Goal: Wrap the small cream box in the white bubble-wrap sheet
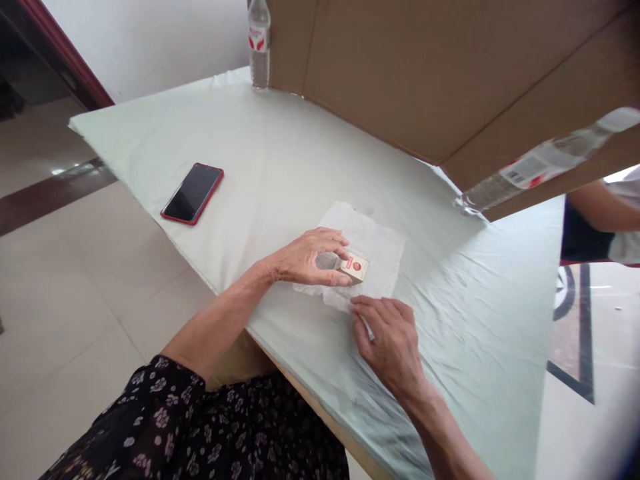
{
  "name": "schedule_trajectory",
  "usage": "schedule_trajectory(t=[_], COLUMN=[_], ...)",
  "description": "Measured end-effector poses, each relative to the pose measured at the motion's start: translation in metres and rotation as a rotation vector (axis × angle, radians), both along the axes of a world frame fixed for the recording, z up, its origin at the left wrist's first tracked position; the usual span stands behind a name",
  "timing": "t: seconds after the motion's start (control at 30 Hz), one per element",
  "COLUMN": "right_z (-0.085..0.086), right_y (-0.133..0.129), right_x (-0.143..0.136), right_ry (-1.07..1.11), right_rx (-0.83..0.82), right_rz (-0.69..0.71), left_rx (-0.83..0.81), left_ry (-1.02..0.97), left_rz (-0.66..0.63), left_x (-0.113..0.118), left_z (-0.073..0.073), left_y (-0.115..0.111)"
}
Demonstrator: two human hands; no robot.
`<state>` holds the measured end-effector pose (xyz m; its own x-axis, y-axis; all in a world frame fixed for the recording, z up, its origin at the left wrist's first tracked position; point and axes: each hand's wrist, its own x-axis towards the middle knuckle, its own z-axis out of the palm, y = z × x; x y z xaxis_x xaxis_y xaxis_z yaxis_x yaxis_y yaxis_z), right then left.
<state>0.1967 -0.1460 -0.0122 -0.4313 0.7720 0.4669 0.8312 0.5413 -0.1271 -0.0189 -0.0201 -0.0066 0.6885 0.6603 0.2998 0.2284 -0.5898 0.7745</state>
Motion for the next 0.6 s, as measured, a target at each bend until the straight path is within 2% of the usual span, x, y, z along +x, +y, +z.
schedule_trajectory(t=[0.1, 0.2, 0.3, 0.43, 0.6], right_z=[0.012, 0.017, 0.015, 0.011, 0.000], right_y=[0.014, 0.033, 0.052, 0.063, 0.061], right_x=[0.007, 0.014, 0.018, 0.020, 0.022], right_ry=[0.067, 0.104, 0.180, 0.355, 0.581], right_rx=[0.029, 0.030, -0.052, -0.267, -0.420], right_rz=[-0.061, -0.125, -0.190, -0.224, -0.184], left_rx=[0.021, 0.066, 0.104, 0.059, -0.043], left_ry=[-0.010, 0.009, 0.019, -0.057, -0.109], left_rz=[-0.031, -0.026, 0.080, 0.285, 0.353], left_x=[0.001, 0.003, 0.011, 0.026, 0.037], left_z=[0.000, -0.001, -0.005, -0.008, -0.008], left_y=[-0.001, -0.002, -0.002, -0.008, -0.016])
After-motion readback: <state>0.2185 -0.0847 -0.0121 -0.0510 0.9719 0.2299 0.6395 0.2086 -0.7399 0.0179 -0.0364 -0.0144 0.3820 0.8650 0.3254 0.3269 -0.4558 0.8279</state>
